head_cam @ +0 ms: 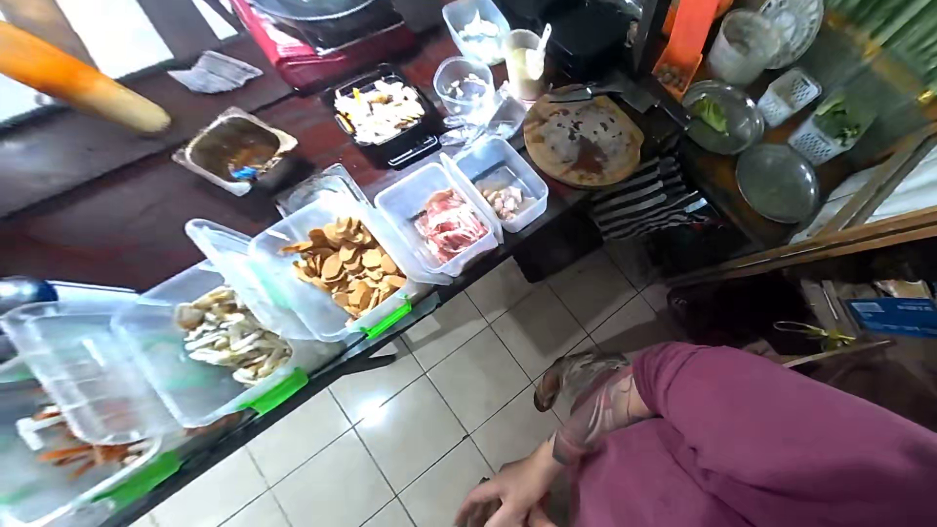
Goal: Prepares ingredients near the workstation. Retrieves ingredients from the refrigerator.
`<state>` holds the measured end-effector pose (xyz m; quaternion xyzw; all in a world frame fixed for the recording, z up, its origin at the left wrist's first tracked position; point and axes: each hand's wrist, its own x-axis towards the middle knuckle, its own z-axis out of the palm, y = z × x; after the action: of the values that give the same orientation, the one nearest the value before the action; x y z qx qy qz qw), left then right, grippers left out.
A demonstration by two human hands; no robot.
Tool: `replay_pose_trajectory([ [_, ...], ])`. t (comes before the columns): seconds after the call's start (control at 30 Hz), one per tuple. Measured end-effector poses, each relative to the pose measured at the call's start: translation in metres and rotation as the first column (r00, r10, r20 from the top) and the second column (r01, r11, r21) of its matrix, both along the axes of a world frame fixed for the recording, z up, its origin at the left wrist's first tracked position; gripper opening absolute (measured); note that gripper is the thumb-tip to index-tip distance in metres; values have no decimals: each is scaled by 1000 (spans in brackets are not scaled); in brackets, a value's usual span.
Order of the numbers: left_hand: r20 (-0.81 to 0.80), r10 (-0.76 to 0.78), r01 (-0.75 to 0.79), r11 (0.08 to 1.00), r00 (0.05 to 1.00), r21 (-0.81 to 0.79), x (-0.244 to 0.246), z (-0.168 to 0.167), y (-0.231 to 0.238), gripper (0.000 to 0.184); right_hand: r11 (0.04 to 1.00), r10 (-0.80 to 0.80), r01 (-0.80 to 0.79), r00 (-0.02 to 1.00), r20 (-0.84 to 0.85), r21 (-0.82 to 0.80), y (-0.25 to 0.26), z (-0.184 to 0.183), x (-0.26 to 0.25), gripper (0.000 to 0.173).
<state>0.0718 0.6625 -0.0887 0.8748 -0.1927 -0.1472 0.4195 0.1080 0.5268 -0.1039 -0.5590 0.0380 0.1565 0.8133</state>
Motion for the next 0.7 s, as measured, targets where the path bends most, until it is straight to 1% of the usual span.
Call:
replay_pose_trajectory([
  [0.07,133,-55,55,998,990,8,8,-11,7,17,997,-12,20,994,-110,71,5,-5,3,49],
  [0.13,314,-103,104,994,944,14,14,-25,12,19,993,38,-7,966,-256,121,5,-2,3,49],
  [0.17,381,-79,76,997,921,24,14,-30,14,21,989,89,-47,945,-315,137,3,5,3,50],
  [0.2,405,-25,11,999,914,35,11,-33,18,24,989,120,-79,926,-357,129,4,12,4,50],
  [0.23,381,52,-75,996,923,47,4,-35,23,25,986,155,-120,915,-373,115,6,14,6,49],
  [0.27,308,146,-168,985,940,46,-4,-37,30,25,984,178,-159,912,-369,83,10,13,9,48],
  [0.3,184,261,-272,962,948,36,-12,-39,38,24,978,207,-207,915,-346,38,15,8,13,47],
  [0.33,31,372,-373,927,928,28,-20,-43,47,25,968,236,-252,918,-318,-9,21,-1,19,45],
  [0.37,-117,464,-465,885,878,22,-28,-48,57,28,952,276,-302,911,-305,-40,29,-14,25,44],
  [0.4,-231,538,-548,836,811,25,-38,-56,70,30,934,317,-352,893,-320,-56,38,-24,30,43],
  [0.47,-382,651,-676,732,656,86,-65,-79,93,32,889,393,-452,835,-386,-71,55,-37,39,44],
  [0.57,-483,762,-829,546,430,122,-111,-124,119,39,794,471,-594,734,-490,-128,76,-55,53,45],
  [0.63,-557,787,-904,404,264,142,-140,-147,129,50,708,530,-689,663,-530,-154,91,-67,58,46],
  [0.7,-606,791,-929,285,87,238,-161,-166,138,59,610,592,-773,592,-546,-177,110,-79,66,45],
])
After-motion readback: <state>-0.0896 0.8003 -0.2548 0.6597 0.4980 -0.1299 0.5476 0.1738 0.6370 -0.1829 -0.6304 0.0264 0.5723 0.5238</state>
